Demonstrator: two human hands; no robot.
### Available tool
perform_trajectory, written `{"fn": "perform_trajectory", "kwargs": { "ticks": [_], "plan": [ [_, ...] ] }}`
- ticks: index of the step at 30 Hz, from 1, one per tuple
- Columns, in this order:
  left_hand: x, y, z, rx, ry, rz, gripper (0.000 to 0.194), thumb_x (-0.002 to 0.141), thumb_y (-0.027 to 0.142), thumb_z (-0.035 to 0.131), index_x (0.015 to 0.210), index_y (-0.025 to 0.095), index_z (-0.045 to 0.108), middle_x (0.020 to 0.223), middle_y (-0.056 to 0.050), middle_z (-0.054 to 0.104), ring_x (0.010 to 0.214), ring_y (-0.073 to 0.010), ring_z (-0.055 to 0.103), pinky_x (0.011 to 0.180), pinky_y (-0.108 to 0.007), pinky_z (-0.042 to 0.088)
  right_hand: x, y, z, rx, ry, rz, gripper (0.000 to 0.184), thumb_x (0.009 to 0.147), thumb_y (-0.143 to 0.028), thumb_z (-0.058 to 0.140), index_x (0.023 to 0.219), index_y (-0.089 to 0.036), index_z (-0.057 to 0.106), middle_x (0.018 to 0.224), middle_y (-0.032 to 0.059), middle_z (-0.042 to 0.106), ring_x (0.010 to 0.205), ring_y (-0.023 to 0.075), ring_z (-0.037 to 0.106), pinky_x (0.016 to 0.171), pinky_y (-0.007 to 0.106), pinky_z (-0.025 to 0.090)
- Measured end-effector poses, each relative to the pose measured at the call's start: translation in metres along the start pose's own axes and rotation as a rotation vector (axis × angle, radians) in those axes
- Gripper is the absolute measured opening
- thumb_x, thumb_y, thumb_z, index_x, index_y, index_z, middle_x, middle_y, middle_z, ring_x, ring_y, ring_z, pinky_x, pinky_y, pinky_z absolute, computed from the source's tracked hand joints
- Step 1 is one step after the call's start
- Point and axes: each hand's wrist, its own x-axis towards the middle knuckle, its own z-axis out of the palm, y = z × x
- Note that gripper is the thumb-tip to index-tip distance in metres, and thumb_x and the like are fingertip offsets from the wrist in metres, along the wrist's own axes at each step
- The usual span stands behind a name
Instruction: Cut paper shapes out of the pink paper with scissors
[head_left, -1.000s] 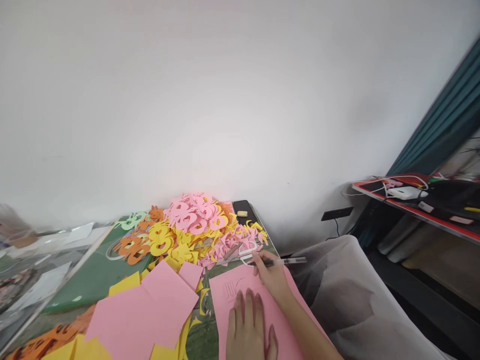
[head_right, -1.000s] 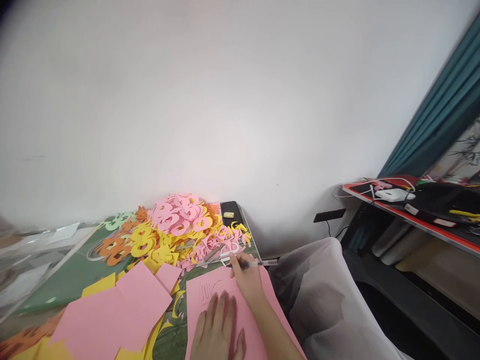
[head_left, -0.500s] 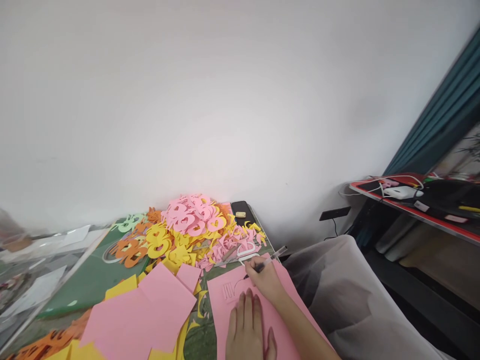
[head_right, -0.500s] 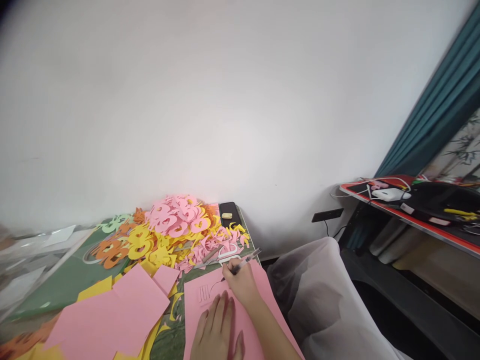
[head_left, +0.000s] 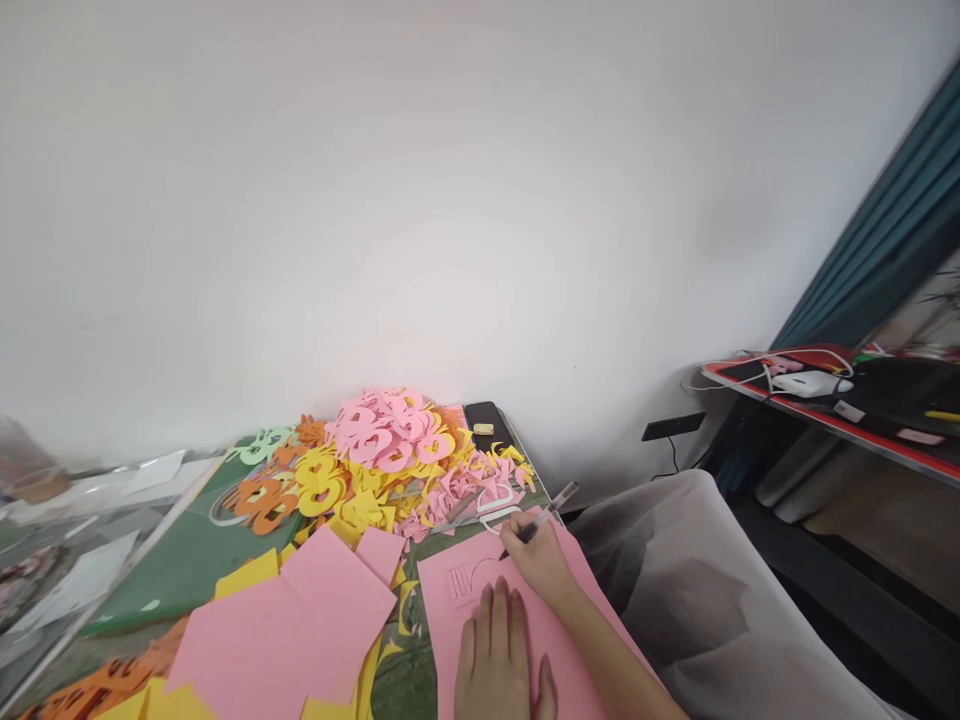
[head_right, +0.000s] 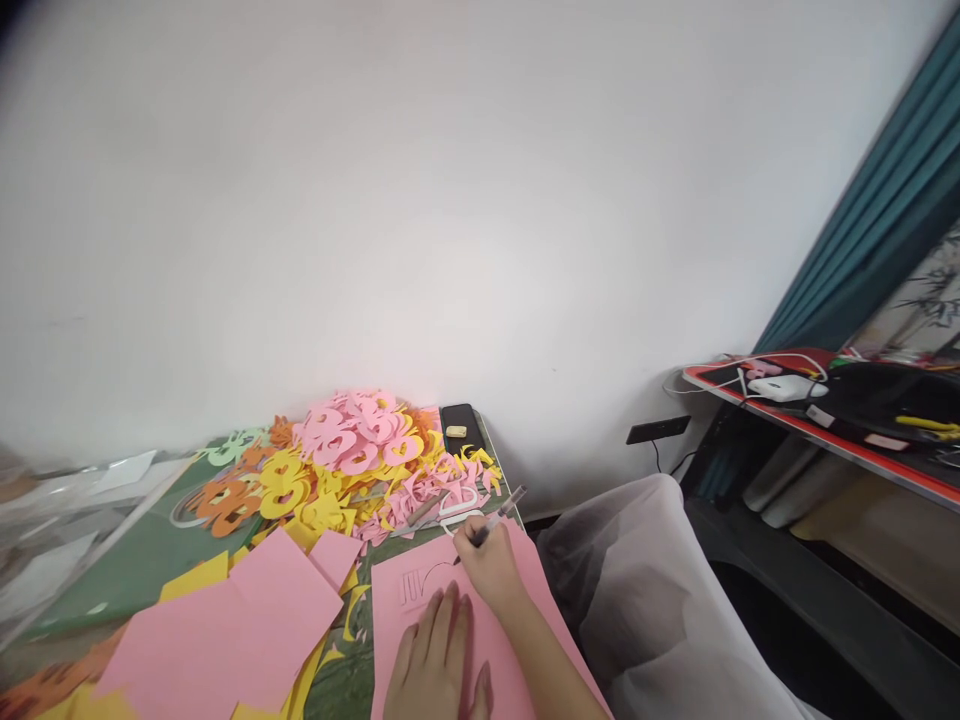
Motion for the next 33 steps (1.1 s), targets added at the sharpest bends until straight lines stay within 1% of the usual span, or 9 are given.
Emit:
{"fn": "perform_trajectory", "kwargs": {
  "ticks": [4,11,15,20,25,29,33],
  "plan": [
    [0.0005,-0.0002,-0.0006,0.007,-0.004,-0.004,0.045,0.070,0.025,0.041,0.113,0.016,0.051,0.119,-0.006,0.053,0.109,-0.0230,0.045,0.083,-0.037,0.036,0.0002,-0.0010,-0.0002,-0.006,-0.011,-0.004,0.029,0.065,-0.025,0.041,0.048,-0.022,0.017,0.046,-0.0061,0.022,0.045,0.0097,0.027,0.041,0.021,0.026],
    [0.0003,0.0001,-0.0006,0.006,-0.014,-0.003,0.047,0.068,0.023,0.042,0.114,0.016,0.051,0.119,-0.006,0.053,0.109,-0.0235,0.045,0.084,-0.037,0.037,-0.0013,-0.0033,-0.0009,-0.015,-0.052,-0.005,0.024,0.061,-0.022,0.039,0.048,-0.022,0.019,0.046,-0.0056,0.024,0.046,0.0096,0.028,0.040,0.020,0.024],
    [-0.0005,-0.0004,0.0005,-0.022,-0.029,-0.009,0.047,0.069,0.025,0.043,0.114,0.016,0.051,0.121,-0.006,0.051,0.109,-0.0247,0.044,0.084,-0.037,0.038,-0.0018,-0.0015,-0.0023,-0.019,-0.056,0.002,0.022,0.058,-0.021,0.039,0.046,-0.022,0.020,0.044,-0.0059,0.024,0.044,0.0093,0.028,0.039,0.020,0.023],
    [-0.0007,-0.0013,-0.0005,-0.047,-0.034,-0.009,0.047,0.071,0.027,0.043,0.115,0.015,0.049,0.121,-0.007,0.051,0.110,-0.0249,0.044,0.085,-0.037,0.038,-0.0004,0.0013,-0.0026,-0.018,-0.042,0.009,0.023,0.059,-0.020,0.038,0.047,-0.022,0.019,0.045,-0.0058,0.022,0.044,0.0092,0.025,0.038,0.021,0.021],
    [0.0004,-0.0006,-0.0032,-0.072,-0.044,-0.015,0.047,0.072,0.031,0.042,0.115,0.014,0.050,0.122,-0.008,0.050,0.111,-0.0259,0.043,0.085,-0.037,0.038,-0.0003,-0.0022,-0.0029,-0.016,-0.054,0.010,0.023,0.058,-0.019,0.038,0.047,-0.022,0.019,0.046,-0.0057,0.021,0.045,0.0092,0.024,0.038,0.020,0.020],
    [0.0009,0.0000,-0.0040,-0.081,-0.050,-0.023,0.046,0.073,0.031,0.042,0.115,0.015,0.050,0.122,-0.008,0.050,0.111,-0.0250,0.043,0.086,-0.036,0.037,-0.0016,-0.0057,-0.0045,-0.020,-0.070,0.015,0.022,0.058,-0.019,0.038,0.048,-0.022,0.018,0.046,-0.0058,0.020,0.045,0.0091,0.023,0.038,0.020,0.019],
    [0.0007,0.0000,-0.0037,-0.077,-0.050,-0.026,0.046,0.072,0.032,0.042,0.114,0.014,0.051,0.122,-0.008,0.050,0.111,-0.0251,0.043,0.086,-0.036,0.037,-0.0020,-0.0045,-0.0056,-0.016,-0.084,0.013,0.023,0.056,-0.019,0.039,0.046,-0.022,0.018,0.045,-0.0062,0.020,0.043,0.0089,0.023,0.037,0.021,0.018]
  ]
}}
